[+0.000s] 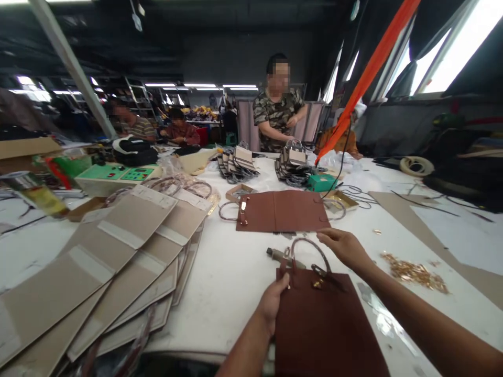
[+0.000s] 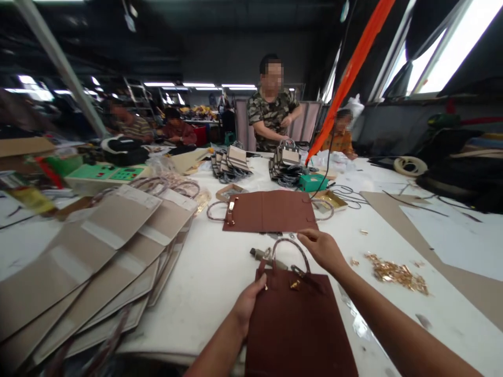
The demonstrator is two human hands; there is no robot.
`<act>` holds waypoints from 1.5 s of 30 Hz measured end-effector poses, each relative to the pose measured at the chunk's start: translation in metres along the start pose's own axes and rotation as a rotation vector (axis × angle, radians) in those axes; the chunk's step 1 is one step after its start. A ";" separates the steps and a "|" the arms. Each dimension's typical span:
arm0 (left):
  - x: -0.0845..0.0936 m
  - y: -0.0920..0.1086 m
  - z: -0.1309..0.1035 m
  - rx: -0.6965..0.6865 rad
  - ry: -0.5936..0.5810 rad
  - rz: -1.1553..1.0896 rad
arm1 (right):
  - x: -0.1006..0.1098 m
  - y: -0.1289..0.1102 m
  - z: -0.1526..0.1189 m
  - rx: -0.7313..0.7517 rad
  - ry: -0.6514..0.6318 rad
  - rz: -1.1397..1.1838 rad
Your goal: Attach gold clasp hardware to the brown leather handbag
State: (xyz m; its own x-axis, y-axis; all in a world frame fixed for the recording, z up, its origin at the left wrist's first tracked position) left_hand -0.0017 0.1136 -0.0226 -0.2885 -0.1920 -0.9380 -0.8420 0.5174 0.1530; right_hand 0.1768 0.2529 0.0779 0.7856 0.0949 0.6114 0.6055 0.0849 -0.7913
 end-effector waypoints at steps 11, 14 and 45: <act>-0.009 -0.007 0.002 0.088 0.058 0.001 | -0.026 -0.002 -0.110 0.314 0.199 -0.325; -0.006 -0.006 0.003 0.067 0.070 0.010 | -0.021 0.010 -0.106 0.273 0.153 -0.270; 0.008 -0.003 0.012 -0.010 0.066 0.094 | -0.053 0.013 -0.071 0.501 -0.235 -0.914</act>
State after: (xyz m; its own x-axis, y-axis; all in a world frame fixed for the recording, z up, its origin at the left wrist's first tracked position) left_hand 0.0040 0.1201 -0.0345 -0.3953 -0.1977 -0.8970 -0.8143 0.5273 0.2426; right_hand 0.1517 0.1781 0.0348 -0.0164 -0.0272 0.9995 0.7891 0.6135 0.0296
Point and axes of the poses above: each hand's wrist, its own z-axis towards the middle knuckle, its own x-axis out of the back of the hand, y = z × x, the point moved 6 cm from there along z, towards the middle knuckle, and after that the axes turned 11 degrees about -z, right-handed, at the moved point
